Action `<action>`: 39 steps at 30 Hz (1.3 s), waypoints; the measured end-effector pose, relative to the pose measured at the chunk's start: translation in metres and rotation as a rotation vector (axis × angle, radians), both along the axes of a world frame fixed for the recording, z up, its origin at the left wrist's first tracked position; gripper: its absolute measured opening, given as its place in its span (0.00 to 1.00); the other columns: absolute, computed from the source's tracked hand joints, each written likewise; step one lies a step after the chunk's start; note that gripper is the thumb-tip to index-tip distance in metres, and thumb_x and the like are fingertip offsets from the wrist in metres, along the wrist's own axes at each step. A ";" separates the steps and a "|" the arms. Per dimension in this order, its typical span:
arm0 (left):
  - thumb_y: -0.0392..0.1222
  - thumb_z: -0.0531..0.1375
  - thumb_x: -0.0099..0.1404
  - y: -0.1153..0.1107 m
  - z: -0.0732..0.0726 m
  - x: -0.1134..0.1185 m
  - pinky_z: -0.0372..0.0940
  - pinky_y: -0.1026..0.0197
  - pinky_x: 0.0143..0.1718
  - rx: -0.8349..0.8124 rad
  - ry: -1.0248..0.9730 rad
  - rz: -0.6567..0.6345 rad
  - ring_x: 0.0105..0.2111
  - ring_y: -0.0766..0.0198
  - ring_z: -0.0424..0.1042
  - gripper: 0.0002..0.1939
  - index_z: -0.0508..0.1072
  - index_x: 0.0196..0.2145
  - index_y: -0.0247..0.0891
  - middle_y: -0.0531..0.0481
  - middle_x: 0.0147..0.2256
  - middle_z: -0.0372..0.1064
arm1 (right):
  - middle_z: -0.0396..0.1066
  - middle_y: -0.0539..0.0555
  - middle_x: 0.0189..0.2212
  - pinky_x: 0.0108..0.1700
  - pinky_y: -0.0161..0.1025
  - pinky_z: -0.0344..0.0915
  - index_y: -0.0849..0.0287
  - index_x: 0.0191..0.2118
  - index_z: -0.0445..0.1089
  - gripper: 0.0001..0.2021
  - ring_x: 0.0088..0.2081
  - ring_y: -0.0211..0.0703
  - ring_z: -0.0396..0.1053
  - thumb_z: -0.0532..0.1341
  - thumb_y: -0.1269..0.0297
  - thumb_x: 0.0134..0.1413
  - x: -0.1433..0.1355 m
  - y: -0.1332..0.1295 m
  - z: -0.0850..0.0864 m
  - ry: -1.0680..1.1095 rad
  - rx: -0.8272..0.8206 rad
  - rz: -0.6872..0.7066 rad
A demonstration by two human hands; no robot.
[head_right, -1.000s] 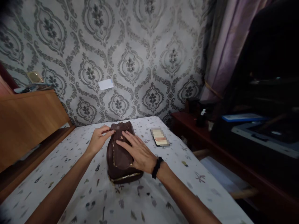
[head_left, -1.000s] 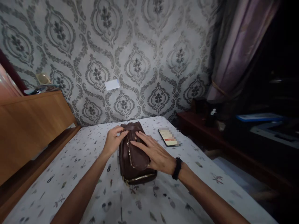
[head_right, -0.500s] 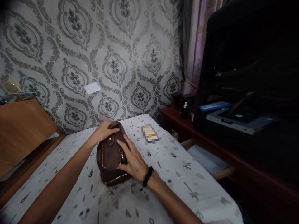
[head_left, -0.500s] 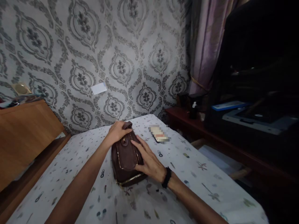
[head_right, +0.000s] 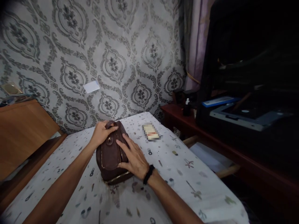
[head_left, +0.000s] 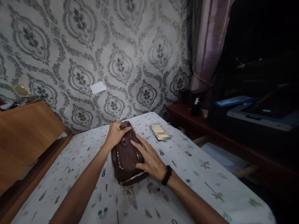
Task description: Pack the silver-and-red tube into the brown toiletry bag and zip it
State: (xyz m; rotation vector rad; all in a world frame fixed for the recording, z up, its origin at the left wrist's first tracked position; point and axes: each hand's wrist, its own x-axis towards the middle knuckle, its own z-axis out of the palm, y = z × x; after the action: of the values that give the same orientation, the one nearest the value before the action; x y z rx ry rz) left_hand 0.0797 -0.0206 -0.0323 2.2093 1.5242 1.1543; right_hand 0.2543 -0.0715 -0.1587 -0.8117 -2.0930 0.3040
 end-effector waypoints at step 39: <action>0.47 0.63 0.56 -0.028 -0.015 -0.064 0.65 0.61 0.40 -0.042 -0.194 -0.008 0.37 0.59 0.71 0.10 0.76 0.29 0.36 0.48 0.34 0.75 | 0.63 0.58 0.64 0.66 0.63 0.51 0.51 0.58 0.70 0.19 0.69 0.56 0.52 0.52 0.62 0.66 -0.016 -0.011 0.021 0.031 0.232 0.104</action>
State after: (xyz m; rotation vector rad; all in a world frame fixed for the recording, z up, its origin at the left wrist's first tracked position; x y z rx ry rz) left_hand 0.0153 -0.0482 -0.0473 2.0089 1.4447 1.2806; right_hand 0.2386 -0.0821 -0.1377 -0.5588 -2.0977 0.1252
